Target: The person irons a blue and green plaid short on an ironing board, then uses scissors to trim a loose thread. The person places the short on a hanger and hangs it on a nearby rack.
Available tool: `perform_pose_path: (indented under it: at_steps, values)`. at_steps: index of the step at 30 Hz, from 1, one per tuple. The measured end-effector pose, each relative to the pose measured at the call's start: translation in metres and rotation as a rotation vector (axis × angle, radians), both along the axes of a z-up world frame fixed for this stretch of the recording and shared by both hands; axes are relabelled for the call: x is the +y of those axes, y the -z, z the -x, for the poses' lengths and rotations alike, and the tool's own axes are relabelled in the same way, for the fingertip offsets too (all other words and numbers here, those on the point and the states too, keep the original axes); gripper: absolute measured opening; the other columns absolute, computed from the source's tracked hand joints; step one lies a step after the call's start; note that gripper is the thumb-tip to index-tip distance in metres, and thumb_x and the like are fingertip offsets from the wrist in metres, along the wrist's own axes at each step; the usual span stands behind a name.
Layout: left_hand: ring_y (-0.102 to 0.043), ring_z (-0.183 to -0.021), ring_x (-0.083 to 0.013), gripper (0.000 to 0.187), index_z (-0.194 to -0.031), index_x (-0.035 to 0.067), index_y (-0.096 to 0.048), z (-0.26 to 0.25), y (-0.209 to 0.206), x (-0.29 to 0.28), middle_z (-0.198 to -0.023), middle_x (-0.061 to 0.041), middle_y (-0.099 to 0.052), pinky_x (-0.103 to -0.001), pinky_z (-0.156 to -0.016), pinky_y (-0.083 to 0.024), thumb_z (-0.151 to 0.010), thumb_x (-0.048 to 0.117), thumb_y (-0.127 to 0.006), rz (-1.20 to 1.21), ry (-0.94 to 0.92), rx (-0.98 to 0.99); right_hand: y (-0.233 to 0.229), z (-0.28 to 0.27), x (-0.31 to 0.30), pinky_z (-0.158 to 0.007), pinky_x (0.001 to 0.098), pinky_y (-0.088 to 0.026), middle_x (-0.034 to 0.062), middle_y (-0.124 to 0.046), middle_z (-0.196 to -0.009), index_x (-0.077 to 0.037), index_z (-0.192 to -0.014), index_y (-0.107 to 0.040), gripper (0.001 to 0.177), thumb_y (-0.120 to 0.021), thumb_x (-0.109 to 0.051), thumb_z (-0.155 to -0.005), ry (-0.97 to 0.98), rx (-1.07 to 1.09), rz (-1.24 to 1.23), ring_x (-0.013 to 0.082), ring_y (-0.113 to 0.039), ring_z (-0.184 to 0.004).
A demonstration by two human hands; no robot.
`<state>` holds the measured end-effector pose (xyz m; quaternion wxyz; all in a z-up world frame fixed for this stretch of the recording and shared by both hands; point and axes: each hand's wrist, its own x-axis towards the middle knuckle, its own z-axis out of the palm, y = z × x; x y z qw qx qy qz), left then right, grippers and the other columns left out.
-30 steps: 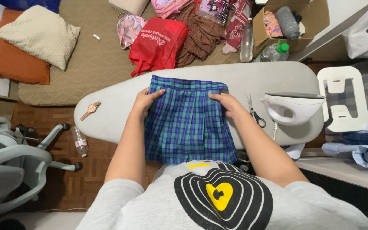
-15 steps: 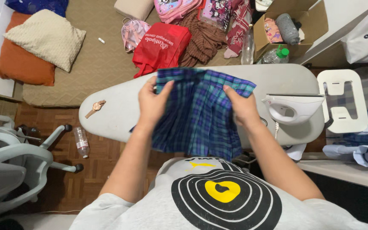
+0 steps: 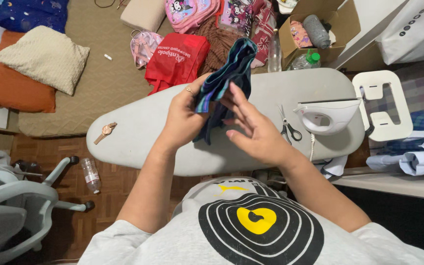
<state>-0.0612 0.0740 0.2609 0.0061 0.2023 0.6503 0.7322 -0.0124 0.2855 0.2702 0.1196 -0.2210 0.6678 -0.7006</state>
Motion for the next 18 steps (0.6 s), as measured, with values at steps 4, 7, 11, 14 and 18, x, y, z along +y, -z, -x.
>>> perform_pose_path:
  at_steps: [4, 7, 11, 14, 18]
  values:
    - [-0.06, -0.111, -0.0088, 0.033, -0.138, -0.001, -0.064, 0.001, -0.007, -0.02, -0.12, -0.002, -0.068, -0.026, -0.102, -0.049, -0.105, -0.005, -0.065, 0.07, 0.022, -0.013, -0.006, 0.004, 0.02, -0.107, 0.0319, -0.046, 0.0092, -0.055, -0.145, -0.005, -0.151, -0.049, 0.05, -0.066, 0.006, -0.104, 0.338, 0.191, -0.137, 0.0196, -0.052, -0.136]
    - [-0.062, -0.111, -0.0071, 0.035, -0.133, 0.0, -0.063, -0.002, -0.013, -0.033, -0.119, 0.0, -0.069, -0.025, -0.101, -0.05, -0.098, -0.004, -0.066, 0.011, 0.194, -0.104, -0.015, 0.012, 0.038, -0.111, 0.0308, -0.04, 0.0066, -0.049, -0.151, -0.006, -0.149, -0.044, 0.068, -0.074, 0.004, -0.089, 0.353, 0.223, -0.019, 0.0161, -0.045, -0.142]
    - [-0.064, -0.109, -0.0071, 0.031, -0.127, 0.001, -0.065, 0.0, -0.023, -0.032, -0.116, 0.001, -0.07, -0.027, -0.101, -0.053, -0.097, 0.001, -0.071, 0.006, 0.247, -0.064, -0.019, 0.013, 0.044, -0.104, 0.0295, -0.048, 0.0016, -0.068, -0.126, -0.004, -0.132, -0.063, 0.052, -0.079, 0.002, -0.083, 0.114, -0.014, -0.081, 0.0107, -0.06, -0.118]
    - [-0.066, -0.105, -0.007, 0.038, -0.124, 0.002, -0.066, 0.004, -0.037, -0.029, -0.111, 0.0, -0.072, -0.027, -0.099, -0.055, -0.09, 0.008, -0.081, 0.18, 0.163, 0.063, -0.019, 0.019, 0.04, -0.098, 0.0281, -0.051, -0.0007, -0.074, -0.116, -0.002, -0.124, -0.072, 0.035, -0.077, -0.001, -0.09, 0.172, -0.027, -0.193, 0.0074, -0.063, -0.107]
    - [-0.07, -0.105, -0.0082, 0.055, -0.125, 0.007, -0.067, 0.003, -0.061, -0.019, -0.112, 0.0, -0.075, -0.029, -0.099, -0.057, -0.078, 0.019, -0.093, 0.33, 0.041, 0.063, -0.019, 0.029, 0.036, -0.096, 0.0267, -0.053, -0.0036, -0.074, -0.113, -0.003, -0.122, -0.073, 0.032, -0.076, -0.003, -0.09, 0.191, -0.024, -0.127, 0.0054, -0.064, -0.103]
